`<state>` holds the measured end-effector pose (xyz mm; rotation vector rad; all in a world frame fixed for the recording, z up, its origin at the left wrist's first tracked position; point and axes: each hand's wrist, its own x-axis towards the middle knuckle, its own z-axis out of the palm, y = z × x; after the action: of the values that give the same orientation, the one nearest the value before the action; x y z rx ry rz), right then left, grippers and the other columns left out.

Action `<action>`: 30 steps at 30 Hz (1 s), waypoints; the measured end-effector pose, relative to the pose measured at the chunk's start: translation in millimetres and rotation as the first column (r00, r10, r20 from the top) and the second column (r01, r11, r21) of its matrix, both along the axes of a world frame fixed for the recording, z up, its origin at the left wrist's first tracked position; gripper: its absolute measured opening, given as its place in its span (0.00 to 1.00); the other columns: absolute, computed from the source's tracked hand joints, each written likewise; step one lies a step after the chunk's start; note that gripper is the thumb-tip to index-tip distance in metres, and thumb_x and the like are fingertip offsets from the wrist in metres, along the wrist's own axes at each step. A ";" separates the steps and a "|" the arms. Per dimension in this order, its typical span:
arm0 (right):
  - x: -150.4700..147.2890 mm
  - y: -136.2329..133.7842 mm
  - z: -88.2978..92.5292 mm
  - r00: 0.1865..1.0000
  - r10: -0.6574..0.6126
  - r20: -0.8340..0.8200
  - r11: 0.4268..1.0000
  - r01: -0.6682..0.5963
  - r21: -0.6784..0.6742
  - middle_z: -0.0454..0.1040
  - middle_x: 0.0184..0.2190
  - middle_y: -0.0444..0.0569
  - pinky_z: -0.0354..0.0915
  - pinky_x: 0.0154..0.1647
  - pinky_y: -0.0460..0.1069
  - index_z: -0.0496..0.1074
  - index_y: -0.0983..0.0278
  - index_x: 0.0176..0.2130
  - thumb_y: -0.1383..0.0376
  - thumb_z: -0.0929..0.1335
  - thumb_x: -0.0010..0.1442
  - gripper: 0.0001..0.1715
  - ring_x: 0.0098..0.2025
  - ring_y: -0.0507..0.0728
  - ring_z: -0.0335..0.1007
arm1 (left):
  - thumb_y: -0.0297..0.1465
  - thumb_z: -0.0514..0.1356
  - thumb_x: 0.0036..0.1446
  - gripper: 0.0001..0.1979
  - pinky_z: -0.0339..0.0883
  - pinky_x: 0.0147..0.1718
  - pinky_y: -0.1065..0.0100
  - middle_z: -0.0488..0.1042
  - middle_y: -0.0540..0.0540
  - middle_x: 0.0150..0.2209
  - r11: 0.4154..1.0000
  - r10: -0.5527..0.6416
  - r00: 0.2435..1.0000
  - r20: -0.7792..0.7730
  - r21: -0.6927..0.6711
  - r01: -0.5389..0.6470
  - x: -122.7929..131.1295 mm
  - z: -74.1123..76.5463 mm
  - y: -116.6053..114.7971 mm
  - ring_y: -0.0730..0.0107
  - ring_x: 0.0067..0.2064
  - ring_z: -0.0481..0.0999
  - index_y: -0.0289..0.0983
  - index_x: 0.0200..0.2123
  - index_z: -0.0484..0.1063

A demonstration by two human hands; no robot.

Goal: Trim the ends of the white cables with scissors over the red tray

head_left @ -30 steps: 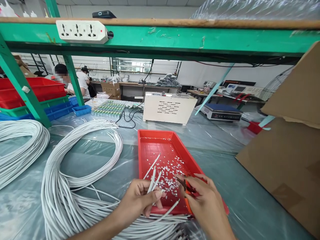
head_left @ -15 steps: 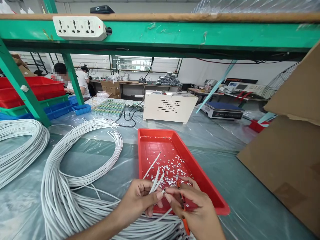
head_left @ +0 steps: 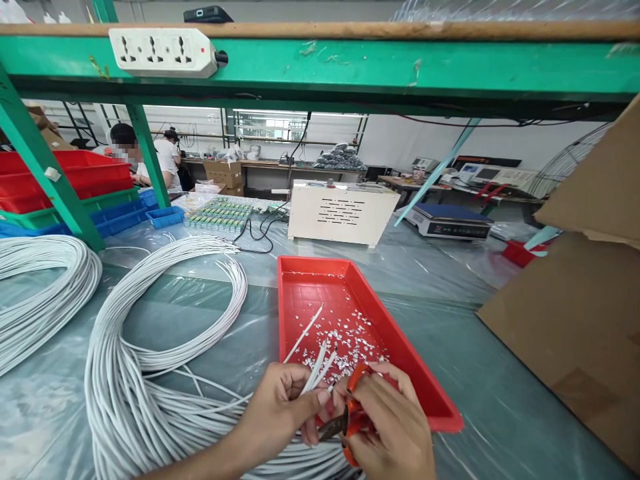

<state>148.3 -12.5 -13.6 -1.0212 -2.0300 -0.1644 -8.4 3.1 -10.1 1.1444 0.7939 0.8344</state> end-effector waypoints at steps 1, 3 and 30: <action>0.1 0.1 0.5 1.000 0.009 0.018 1.000 -0.009 0.028 0.66 0.19 0.41 0.55 0.38 0.53 0.62 0.63 0.26 0.77 0.59 0.44 0.11 0.21 0.52 0.60 | 0.39 0.58 0.50 0.16 0.52 0.13 0.78 0.63 0.52 0.17 1.000 -0.004 1.000 -0.014 0.015 0.004 -0.3 1.1 -0.5 0.83 0.15 0.59 0.31 0.21 0.65; 1.0 0.9 2.2 0.998 0.033 0.060 0.998 -0.037 0.058 0.67 0.19 0.42 0.56 0.37 0.53 0.63 0.63 0.27 0.76 0.59 0.45 0.11 0.21 0.52 0.60 | 0.39 0.57 0.52 0.17 0.51 0.13 0.79 0.63 0.52 0.17 0.999 -0.011 0.999 -0.052 0.045 0.014 -1.4 3.5 -1.2 0.83 0.15 0.58 0.31 0.21 0.65; -0.8 3.3 11.9 0.994 0.080 -0.076 0.996 -0.083 -0.035 0.68 0.19 0.41 0.59 0.37 0.54 0.63 0.62 0.26 0.75 0.63 0.46 0.09 0.22 0.51 0.62 | 0.39 0.62 0.44 0.16 0.57 0.13 0.76 0.64 0.50 0.19 0.992 0.127 0.984 -0.127 0.015 -0.126 4.9 1.9 -6.5 0.81 0.16 0.58 0.29 0.23 0.68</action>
<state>147.5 -9.2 -1.7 -0.9525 -2.0095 -0.0440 -3.5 -3.4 -8.2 1.1711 0.9782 0.8754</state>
